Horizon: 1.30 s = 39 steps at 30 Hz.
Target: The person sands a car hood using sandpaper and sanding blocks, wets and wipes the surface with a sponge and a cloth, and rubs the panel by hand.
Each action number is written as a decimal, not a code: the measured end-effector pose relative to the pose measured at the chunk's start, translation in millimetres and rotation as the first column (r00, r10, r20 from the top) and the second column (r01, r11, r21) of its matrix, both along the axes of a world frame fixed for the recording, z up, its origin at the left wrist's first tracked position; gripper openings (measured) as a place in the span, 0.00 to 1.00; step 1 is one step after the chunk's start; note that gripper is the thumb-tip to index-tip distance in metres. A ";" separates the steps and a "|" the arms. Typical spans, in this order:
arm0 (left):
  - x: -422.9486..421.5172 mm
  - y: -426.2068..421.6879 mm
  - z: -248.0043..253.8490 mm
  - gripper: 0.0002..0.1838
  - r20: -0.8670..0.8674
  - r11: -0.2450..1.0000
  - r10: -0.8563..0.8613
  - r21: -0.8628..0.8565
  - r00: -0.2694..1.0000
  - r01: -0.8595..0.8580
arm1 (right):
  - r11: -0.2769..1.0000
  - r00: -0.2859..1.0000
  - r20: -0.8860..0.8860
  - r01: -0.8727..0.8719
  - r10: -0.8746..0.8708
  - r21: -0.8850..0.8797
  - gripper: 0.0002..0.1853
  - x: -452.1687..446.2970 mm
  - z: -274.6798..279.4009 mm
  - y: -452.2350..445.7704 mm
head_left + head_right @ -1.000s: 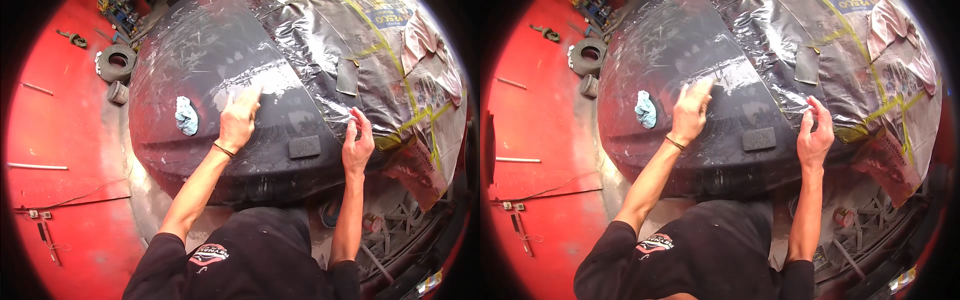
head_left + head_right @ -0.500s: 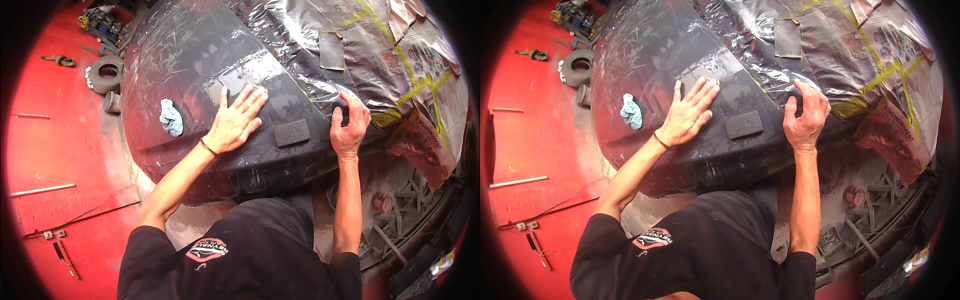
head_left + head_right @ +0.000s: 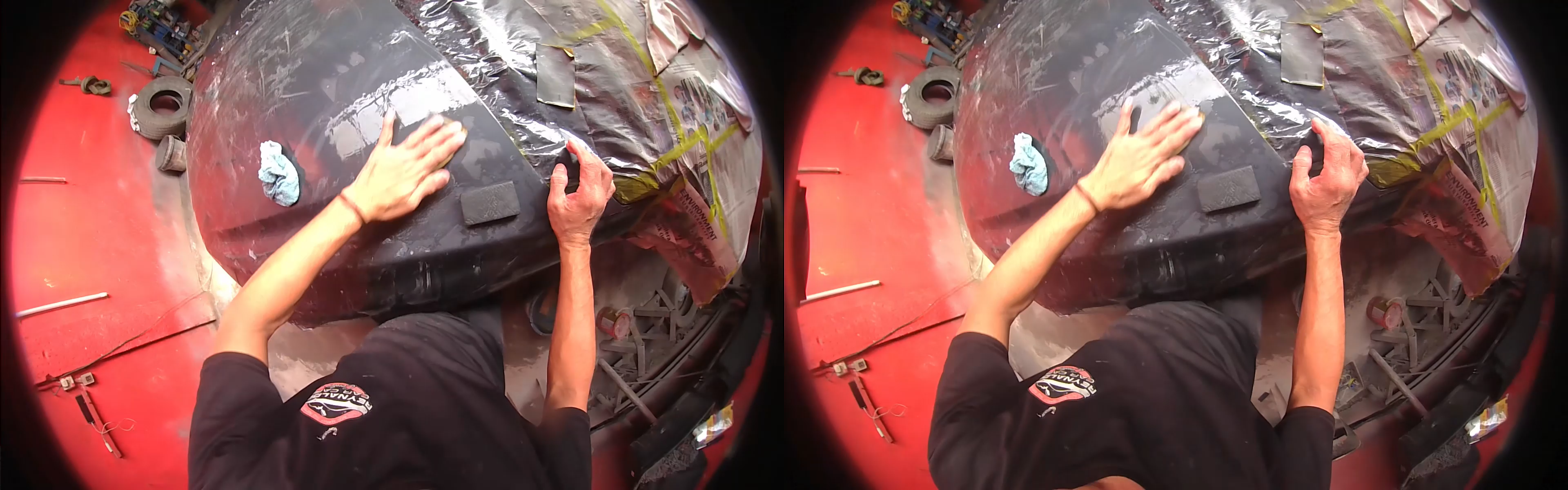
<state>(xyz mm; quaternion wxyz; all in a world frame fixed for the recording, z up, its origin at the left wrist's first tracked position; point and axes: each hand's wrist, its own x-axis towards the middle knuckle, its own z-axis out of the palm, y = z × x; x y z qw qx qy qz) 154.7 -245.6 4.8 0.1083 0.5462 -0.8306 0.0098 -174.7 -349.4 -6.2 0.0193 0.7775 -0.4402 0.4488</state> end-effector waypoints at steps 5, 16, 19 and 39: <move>-18.6 -28.1 -16.9 0.35 -0.080 0.987 0.118 -0.097 0.990 -0.126 | 1.000 0.998 -0.062 -0.002 0.002 -0.011 0.28 -0.8 -1.2 -3.5; 16.7 -98.4 -15.5 0.34 -0.046 0.889 0.450 -0.069 0.892 -0.453 | 1.000 0.997 -0.080 0.007 -0.005 0.026 0.30 2.9 3.1 0.3; -44.0 -47.8 -19.3 0.34 -0.179 0.981 0.173 -0.062 0.969 -0.186 | 1.000 0.996 -0.085 0.008 -0.006 0.024 0.30 0.6 1.1 -1.9; 55.4 -164.4 12.4 0.35 -0.180 0.814 0.574 0.019 0.799 -0.581 | 0.999 0.998 -0.069 0.017 -0.014 0.043 0.29 2.6 5.1 0.9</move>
